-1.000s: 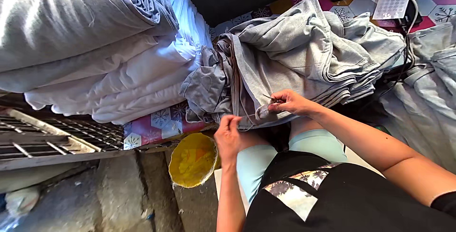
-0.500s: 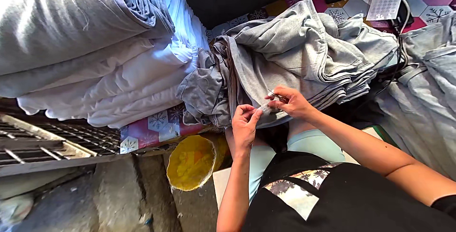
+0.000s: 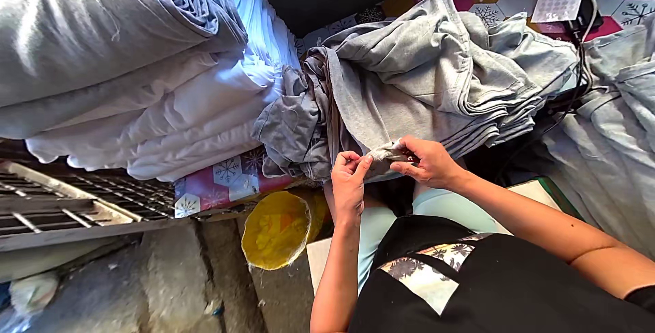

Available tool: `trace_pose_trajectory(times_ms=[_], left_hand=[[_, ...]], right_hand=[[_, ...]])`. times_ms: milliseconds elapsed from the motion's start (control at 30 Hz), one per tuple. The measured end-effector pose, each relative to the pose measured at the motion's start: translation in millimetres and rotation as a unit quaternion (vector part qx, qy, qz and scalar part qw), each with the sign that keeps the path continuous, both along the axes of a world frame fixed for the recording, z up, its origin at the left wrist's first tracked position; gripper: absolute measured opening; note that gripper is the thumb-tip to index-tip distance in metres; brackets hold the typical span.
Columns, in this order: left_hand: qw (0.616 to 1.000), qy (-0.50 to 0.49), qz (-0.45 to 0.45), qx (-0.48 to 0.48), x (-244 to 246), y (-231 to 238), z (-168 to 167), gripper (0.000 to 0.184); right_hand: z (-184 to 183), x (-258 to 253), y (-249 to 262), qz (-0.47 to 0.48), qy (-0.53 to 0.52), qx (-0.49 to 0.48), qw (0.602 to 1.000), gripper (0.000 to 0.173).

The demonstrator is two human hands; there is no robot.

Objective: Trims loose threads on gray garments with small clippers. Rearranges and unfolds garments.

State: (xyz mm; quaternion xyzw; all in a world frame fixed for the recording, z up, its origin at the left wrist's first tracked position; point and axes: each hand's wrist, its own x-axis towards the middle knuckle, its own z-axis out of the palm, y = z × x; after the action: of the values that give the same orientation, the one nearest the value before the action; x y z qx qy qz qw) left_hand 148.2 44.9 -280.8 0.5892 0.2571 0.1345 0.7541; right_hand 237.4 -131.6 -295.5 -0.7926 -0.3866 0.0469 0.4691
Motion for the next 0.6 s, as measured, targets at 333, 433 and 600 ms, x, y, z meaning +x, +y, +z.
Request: trace_pose_trajectory(times_ms=[333,433,600], left_hand=[[0.999,-0.007,-0.011,0.043,-1,-1,8,0.015],[0.998,-0.001,-0.018,0.062,-2,-1,11,0.016],[0.997,0.009,-0.021,0.079,-2,-1,10,0.015]], right_hand=[[-2,18,4,0.011,-0.173,-0.028,0.984,0.044],[-1,23,5,0.027,-0.175,-0.019,0.984,0.042],[-2,22,6,0.038,-0.206,-0.007,0.978,0.037]])
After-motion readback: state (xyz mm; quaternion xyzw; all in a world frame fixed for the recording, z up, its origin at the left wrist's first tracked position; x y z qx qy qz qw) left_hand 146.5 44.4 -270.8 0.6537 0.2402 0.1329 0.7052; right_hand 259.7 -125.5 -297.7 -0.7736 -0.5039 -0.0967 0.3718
